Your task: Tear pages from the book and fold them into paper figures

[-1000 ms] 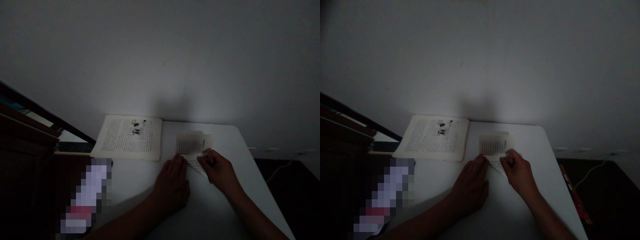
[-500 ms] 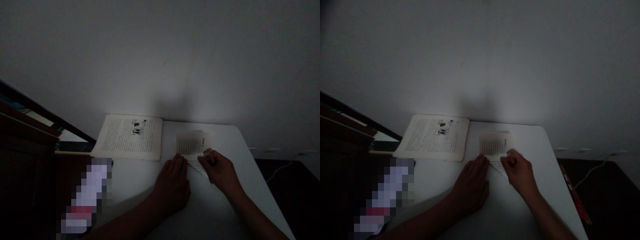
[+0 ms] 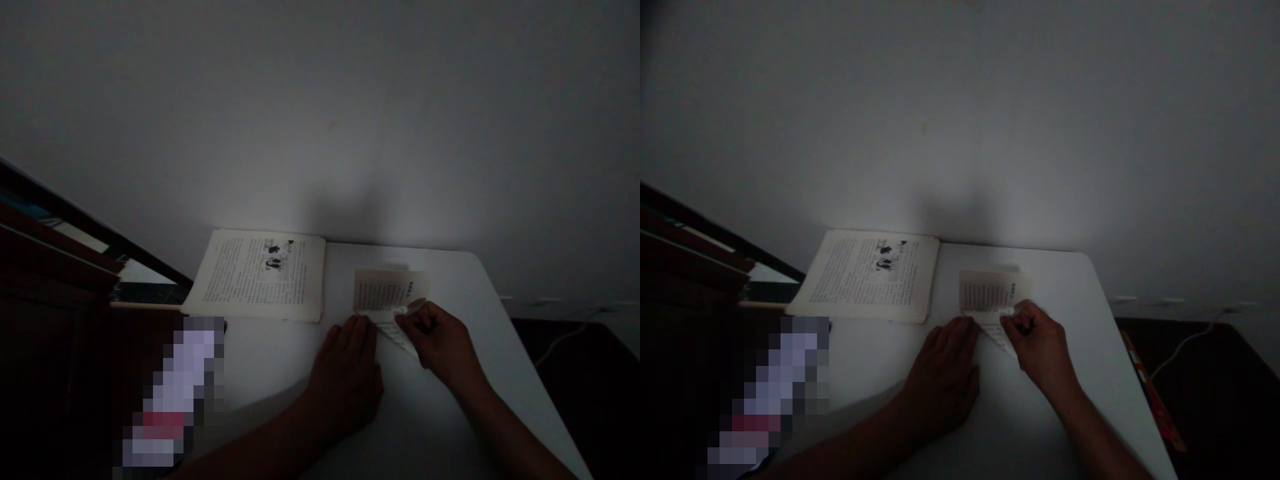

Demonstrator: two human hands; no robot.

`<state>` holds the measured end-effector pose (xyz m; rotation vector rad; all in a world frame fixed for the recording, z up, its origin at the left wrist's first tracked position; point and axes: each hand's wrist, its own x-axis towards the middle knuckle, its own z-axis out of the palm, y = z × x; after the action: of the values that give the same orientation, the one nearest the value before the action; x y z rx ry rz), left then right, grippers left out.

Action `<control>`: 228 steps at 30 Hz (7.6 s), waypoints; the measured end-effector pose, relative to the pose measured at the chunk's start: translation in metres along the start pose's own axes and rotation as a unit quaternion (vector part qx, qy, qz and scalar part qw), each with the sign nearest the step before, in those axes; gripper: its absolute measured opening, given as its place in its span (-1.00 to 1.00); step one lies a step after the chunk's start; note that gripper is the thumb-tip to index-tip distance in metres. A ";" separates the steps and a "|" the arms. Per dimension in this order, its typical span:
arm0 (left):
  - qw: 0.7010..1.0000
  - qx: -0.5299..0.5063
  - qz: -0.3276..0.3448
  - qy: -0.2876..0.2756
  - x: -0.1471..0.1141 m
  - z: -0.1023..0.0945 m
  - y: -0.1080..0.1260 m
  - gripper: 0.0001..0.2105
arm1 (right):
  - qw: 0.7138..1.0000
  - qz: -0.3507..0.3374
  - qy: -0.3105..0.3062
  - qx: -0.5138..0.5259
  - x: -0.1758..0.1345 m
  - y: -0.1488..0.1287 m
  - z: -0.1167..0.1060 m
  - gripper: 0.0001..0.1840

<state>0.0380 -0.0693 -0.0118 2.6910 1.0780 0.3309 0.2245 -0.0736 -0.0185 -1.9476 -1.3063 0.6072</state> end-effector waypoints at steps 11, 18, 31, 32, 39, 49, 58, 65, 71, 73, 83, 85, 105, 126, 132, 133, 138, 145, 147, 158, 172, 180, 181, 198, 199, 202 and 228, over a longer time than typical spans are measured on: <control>0.999 0.005 -0.041 -0.010 0.001 -0.004 -0.001 -0.46 | 1.000 0.003 -0.001 -0.021 0.000 0.002 0.000 -0.64; 0.999 0.010 -0.051 0.007 -0.001 -0.002 0.000 -0.45 | 1.000 -0.003 0.010 -0.005 -0.001 0.002 0.001 -0.64; 0.998 0.001 -0.060 0.011 0.003 -0.005 -0.002 -0.44 | 1.000 0.008 0.020 0.002 -0.001 0.002 0.001 -0.62; 0.998 0.000 -0.060 0.010 0.003 -0.006 -0.002 -0.44 | 1.000 0.008 0.020 0.000 -0.001 0.002 0.001 -0.62; 0.998 0.004 -0.058 0.026 0.005 -0.006 -0.004 -0.43 | 1.000 0.007 0.014 -0.005 -0.001 -0.003 -0.001 -0.63; 0.998 0.015 -0.066 0.021 0.005 -0.009 -0.004 -0.44 | 1.000 0.010 0.017 0.002 -0.001 0.000 0.001 -0.61; 0.997 0.011 -0.070 0.024 0.005 -0.009 -0.005 -0.44 | 0.999 -0.004 0.015 -0.029 0.000 0.000 -0.001 -0.61; 0.997 0.005 -0.073 0.016 0.007 -0.013 -0.008 -0.46 | 0.999 -0.007 0.026 -0.022 0.000 0.001 0.000 -0.60; 0.996 0.012 -0.083 0.017 0.010 -0.011 -0.010 -0.42 | 0.999 -0.010 0.017 -0.030 0.001 0.001 0.000 -0.62; 0.997 0.014 -0.081 0.016 0.010 -0.010 -0.010 -0.43 | 0.999 -0.010 0.018 -0.026 0.001 0.003 0.001 -0.59; 0.996 0.026 -0.079 0.008 0.010 -0.011 -0.012 -0.42 | 0.999 0.009 0.016 -0.033 0.001 0.002 0.000 -0.57; 0.996 0.030 -0.080 0.012 0.010 -0.012 -0.012 -0.43 | 0.999 0.008 0.017 -0.029 0.001 0.002 0.000 -0.58; 0.996 0.053 -0.068 0.006 0.010 -0.016 -0.012 -0.44 | 1.000 0.003 0.020 -0.017 0.000 -0.002 -0.001 -0.60; 0.999 0.023 -0.033 0.012 0.009 -0.011 -0.012 -0.48 | 0.999 -0.014 0.026 -0.034 0.001 0.002 0.001 -0.63; 0.999 0.026 -0.025 0.004 0.010 -0.011 -0.013 -0.46 | 0.998 -0.009 0.025 -0.048 0.000 0.002 0.000 -0.63; 0.999 0.028 -0.024 0.004 0.010 -0.011 -0.013 -0.46 | 0.999 -0.005 0.025 -0.048 0.000 0.002 0.000 -0.61; 0.999 0.040 -0.025 0.011 0.009 -0.011 -0.012 -0.47 | 0.999 -0.002 0.027 -0.037 0.000 0.003 0.000 -0.60; 0.998 0.047 -0.029 0.020 0.008 -0.010 -0.012 -0.48 | 0.999 -0.006 0.026 -0.035 -0.001 0.002 -0.001 -0.62; 0.998 0.046 -0.030 0.019 0.008 -0.011 -0.012 -0.48 | 0.999 -0.011 0.025 -0.027 -0.001 0.002 -0.001 -0.62; 0.999 0.033 -0.033 0.010 0.011 -0.016 -0.012 -0.49 | 0.999 -0.006 0.029 -0.030 -0.001 0.003 0.000 -0.57; 0.999 0.035 -0.026 0.022 0.004 -0.010 -0.016 -0.55 | 1.000 0.010 0.020 -0.011 -0.001 0.003 0.001 -0.57; 0.998 0.044 -0.034 0.019 0.004 -0.016 -0.013 -0.61 | 0.999 0.000 0.025 -0.027 -0.002 0.002 0.000 -0.56; 0.998 0.043 -0.032 0.019 0.005 -0.016 -0.013 -0.62 | 0.999 0.001 0.024 -0.027 -0.002 0.002 0.000 -0.56; 0.999 0.031 -0.023 0.016 0.003 -0.009 -0.018 -0.54 | 0.992 -0.046 0.015 -0.113 0.000 -0.003 -0.006 -0.57; 0.999 0.030 -0.023 0.015 0.003 -0.009 -0.018 -0.54 | 0.990 -0.054 0.011 -0.127 -0.001 -0.006 -0.008 -0.58; 0.999 0.027 -0.022 0.019 0.004 -0.009 -0.018 -0.54 | 0.980 -0.083 0.002 -0.181 -0.002 -0.016 -0.011 -0.61; 0.999 0.021 -0.027 0.018 0.004 -0.011 -0.018 -0.54 | 0.935 -0.071 -0.059 -0.341 -0.009 -0.025 -0.018 -0.60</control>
<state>0.0260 -0.0530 -0.0061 2.6973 1.1783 0.3519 0.2190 -0.0813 0.0125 -2.3448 -1.8984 0.2021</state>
